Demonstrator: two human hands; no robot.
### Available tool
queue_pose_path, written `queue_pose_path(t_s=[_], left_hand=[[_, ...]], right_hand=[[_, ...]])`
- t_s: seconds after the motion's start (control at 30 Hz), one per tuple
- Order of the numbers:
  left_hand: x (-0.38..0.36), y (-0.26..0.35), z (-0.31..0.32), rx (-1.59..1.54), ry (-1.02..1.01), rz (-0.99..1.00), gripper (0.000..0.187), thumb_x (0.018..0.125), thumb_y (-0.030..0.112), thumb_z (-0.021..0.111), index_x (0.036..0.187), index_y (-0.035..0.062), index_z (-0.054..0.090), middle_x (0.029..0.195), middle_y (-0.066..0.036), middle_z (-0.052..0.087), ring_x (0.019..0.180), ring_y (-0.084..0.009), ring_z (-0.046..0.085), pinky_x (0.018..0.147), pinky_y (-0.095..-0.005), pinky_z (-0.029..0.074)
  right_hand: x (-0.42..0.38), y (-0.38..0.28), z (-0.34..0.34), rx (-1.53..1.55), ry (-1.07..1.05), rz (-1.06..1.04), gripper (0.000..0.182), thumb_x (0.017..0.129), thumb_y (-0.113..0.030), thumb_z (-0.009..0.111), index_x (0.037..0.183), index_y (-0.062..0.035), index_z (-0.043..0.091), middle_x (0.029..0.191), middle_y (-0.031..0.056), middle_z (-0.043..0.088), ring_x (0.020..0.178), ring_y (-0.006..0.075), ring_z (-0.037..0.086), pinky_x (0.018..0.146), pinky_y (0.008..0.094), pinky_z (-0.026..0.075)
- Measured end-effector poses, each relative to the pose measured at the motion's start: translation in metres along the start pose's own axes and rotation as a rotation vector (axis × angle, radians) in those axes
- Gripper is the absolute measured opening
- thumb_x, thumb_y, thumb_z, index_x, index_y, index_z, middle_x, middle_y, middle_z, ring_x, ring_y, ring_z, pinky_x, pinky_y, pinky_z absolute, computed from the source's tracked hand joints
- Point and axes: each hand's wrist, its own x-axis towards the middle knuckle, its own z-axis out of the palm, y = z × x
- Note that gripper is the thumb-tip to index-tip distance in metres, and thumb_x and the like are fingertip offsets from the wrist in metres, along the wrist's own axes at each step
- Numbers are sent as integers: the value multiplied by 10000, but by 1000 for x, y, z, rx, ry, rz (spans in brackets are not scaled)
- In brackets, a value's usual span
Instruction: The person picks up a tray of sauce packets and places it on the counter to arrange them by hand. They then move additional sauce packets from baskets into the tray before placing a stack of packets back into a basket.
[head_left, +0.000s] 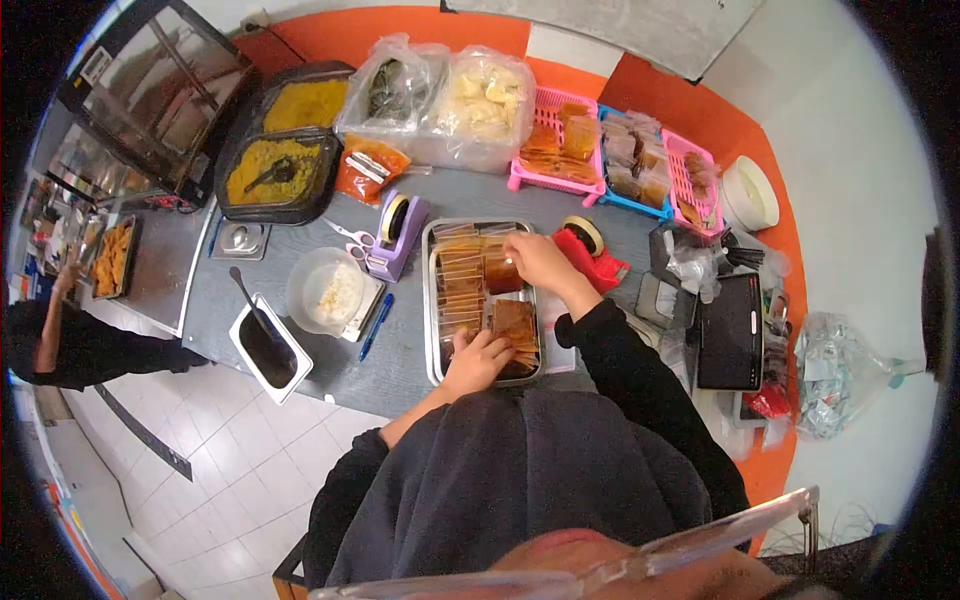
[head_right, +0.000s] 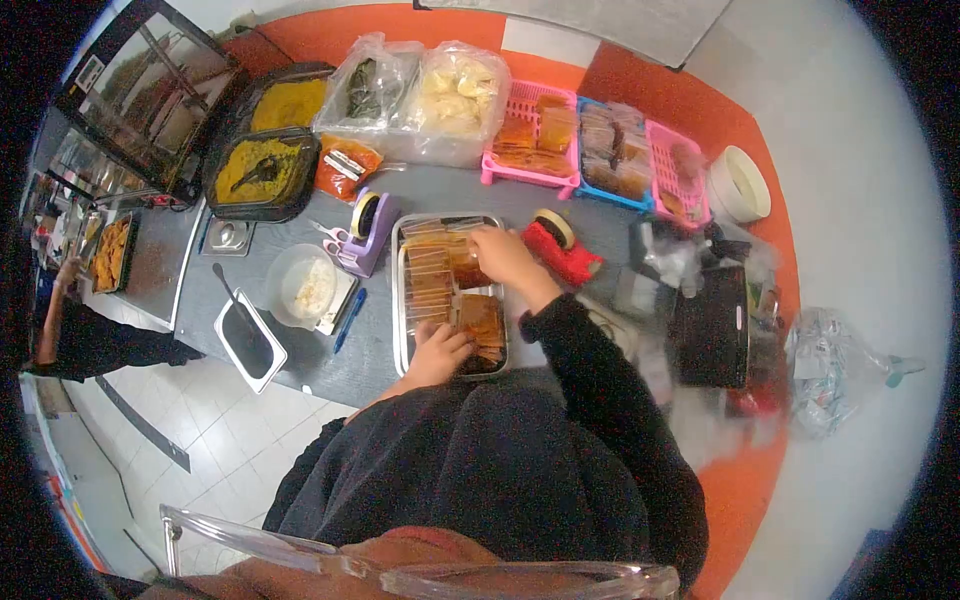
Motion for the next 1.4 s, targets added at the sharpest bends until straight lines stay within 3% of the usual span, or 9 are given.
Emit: queue_pose_path(t_s=[0.1,0.2,0.4,0.6,0.7,0.83,1.0,1.23,1.4], left_hand=[[0,0,1,-8,9,-2,210,691,154,508,876,135,606,946,30,564,929,-178,489,856,-446,307],[0,0,2,-18,-31,-14,212,689,157,508,876,140,606,951,36,562,915,-175,485,850,-450,318],[0,-1,0,20,-31,-5,221,695,159,509,891,152,610,945,50,561,891,-168,481,850,-465,319],[0,-1,1,-17,-1,12,214,714,150,502,902,130,601,939,30,548,911,-161,476,836,-422,299],[-1,0,3,2,-57,-28,241,703,158,507,920,168,610,954,50,564,915,-160,487,881,-471,298],[0,-1,3,0,-49,-16,229,703,160,506,908,164,609,952,50,566,898,-162,486,860,-461,296],[1,-1,3,29,-16,9,210,698,162,510,883,163,609,934,52,562,883,-165,484,833,-448,297],[6,0,3,27,-11,-42,198,702,153,519,879,156,607,918,42,555,928,-169,483,847,-456,295],[15,-2,-1,19,-1,-68,222,725,153,498,916,124,607,915,19,539,925,-168,469,841,-449,304]], right_hand=[[-4,-6,-11,194,-190,0,93,781,-98,533,830,-24,562,797,155,602,769,346,577,680,441,448],[1,2,-14,-1,-238,16,91,772,-97,547,829,-31,574,890,145,592,822,341,565,724,425,445],[18,26,11,-142,31,-17,93,762,-115,570,821,-46,587,1090,123,510,1010,340,477,797,439,414],[20,19,2,-10,-33,-9,292,730,-217,657,958,-65,559,1075,127,512,1033,321,471,837,439,383],[24,15,-2,-56,-128,-14,393,706,-267,687,1008,-67,535,1080,127,505,1039,322,473,848,436,376],[22,13,-5,-97,-215,-67,384,695,-264,689,988,-58,548,1080,129,515,1033,327,475,829,428,387],[25,31,7,-61,-185,-77,256,679,-229,684,798,-18,602,830,158,594,790,340,556,681,405,439],[-2,-5,-31,52,-296,-101,180,680,-171,657,750,-15,602,778,160,586,777,349,557,671,411,439],[-44,-27,-28,19,-111,-204,154,700,-145,641,733,-3,592,739,146,564,743,336,550,656,403,434]])
